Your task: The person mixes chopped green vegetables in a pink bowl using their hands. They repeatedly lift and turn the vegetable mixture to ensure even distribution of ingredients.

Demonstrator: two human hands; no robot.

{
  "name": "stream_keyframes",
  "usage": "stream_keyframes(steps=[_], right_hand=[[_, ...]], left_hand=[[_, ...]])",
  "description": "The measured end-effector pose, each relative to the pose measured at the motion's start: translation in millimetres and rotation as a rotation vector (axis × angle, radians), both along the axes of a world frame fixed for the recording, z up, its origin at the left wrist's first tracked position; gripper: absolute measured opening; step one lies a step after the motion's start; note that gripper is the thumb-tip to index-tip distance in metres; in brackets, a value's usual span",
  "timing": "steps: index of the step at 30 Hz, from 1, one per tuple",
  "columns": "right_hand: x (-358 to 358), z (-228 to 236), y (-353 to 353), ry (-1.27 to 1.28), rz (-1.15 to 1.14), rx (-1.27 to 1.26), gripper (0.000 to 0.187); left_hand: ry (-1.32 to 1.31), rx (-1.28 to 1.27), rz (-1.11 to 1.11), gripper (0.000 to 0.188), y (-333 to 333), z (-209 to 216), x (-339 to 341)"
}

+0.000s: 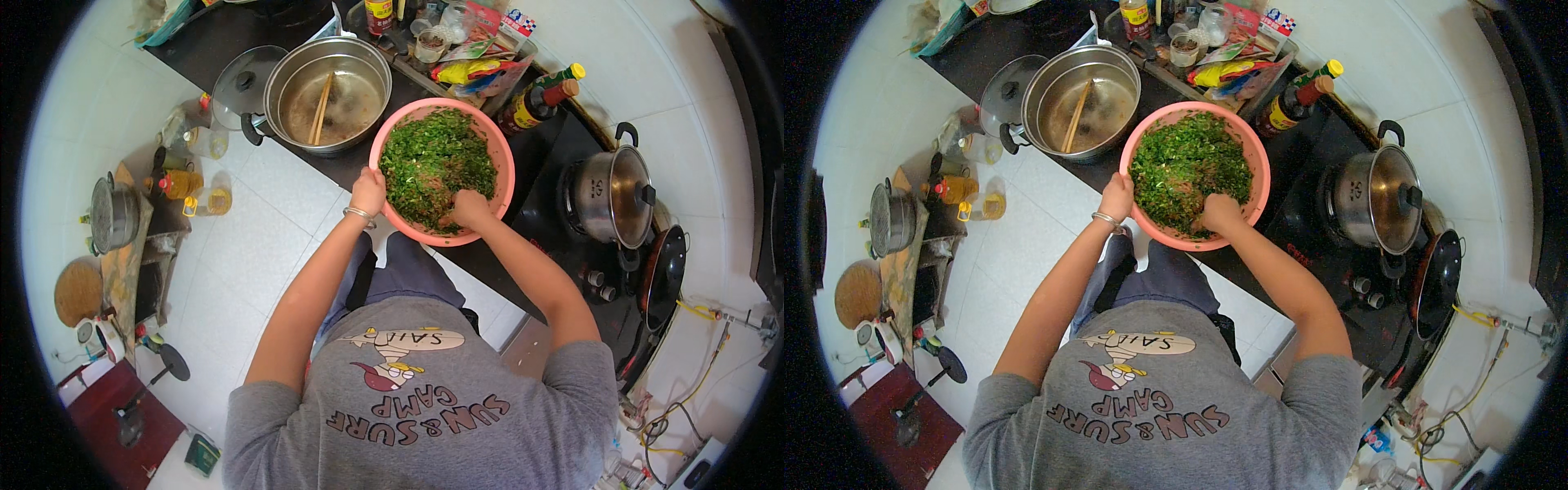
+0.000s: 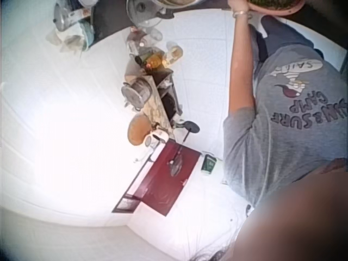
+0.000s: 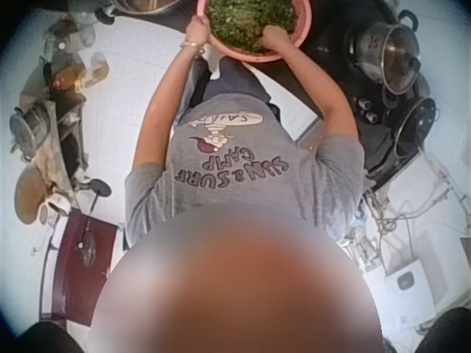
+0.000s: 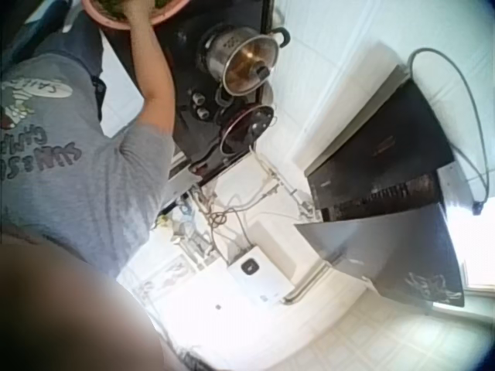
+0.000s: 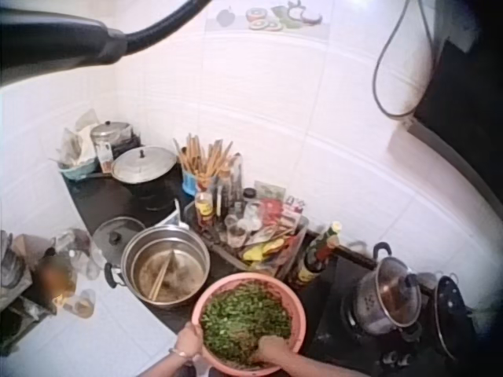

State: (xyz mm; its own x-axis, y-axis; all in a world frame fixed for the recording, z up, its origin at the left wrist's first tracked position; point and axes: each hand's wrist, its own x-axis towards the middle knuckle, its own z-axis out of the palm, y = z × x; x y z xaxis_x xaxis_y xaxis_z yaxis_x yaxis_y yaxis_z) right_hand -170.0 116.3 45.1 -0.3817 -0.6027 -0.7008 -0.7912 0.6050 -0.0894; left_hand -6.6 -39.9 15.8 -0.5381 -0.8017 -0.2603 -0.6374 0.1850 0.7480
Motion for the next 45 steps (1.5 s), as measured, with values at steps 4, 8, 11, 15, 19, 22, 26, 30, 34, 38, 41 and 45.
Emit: stream_keyframes(steps=[4,8,11,15,19,22,26,30,34,38,41,45], right_hand=[[30.5,-10.2,-19.4,-0.044,-0.032,-0.014,0.068],[30.8,-10.9,-15.9,0.109,-0.112,-0.182,0.048],[11.8,-12.9,-6.4,0.248,0.098,-0.283,0.034],[-17.0,8.2,-15.8,0.172,-0.181,-0.433,0.031],[-34.7,32.4,-35.3,-0.142,-0.627,-0.515,0.043],[-11.7,69.5,-47.2,-0.507,-0.759,-0.535,0.060],[-8.9,75.7,-40.9,-0.942,-0.951,-0.518,0.063],[-24.5,81.1,-20.6,-0.756,-0.908,-0.406,0.050],[-30.9,28.3,7.3,-0.426,-0.659,-0.184,0.044],[5.6,19.3,1.4,-0.676,-0.961,-0.279,0.062],[21.5,-8.2,-10.8,-0.801,-1.269,-0.430,0.069],[22.5,-55.4,-15.8,-0.666,-1.555,-0.617,0.050]], left_hand=[[0.007,0.001,0.033,0.032,2.1,3.0,-0.9],[0.036,-0.014,0.017,0.032,3.1,1.7,1.1],[0.051,-0.009,-0.001,0.032,0.1,1.2,2.2],[0.056,-0.016,-0.006,0.033,1.3,-1.2,3.3],[0.045,0.007,-0.007,0.033,1.0,-0.1,1.7],[0.046,0.018,0.011,0.033,0.3,-0.4,4.9],[0.039,0.002,-0.005,0.033,-0.8,-10.0,2.5],[0.045,0.008,0.000,0.033,-0.6,-5.3,3.5],[0.036,0.028,-0.001,0.033,0.3,-0.2,1.2],[0.048,0.022,0.000,0.032,-0.3,-2.2,4.7],[0.041,0.034,0.005,0.032,-1.1,-4.1,2.9],[0.030,0.052,-0.020,0.032,1.3,-4.6,0.2]])
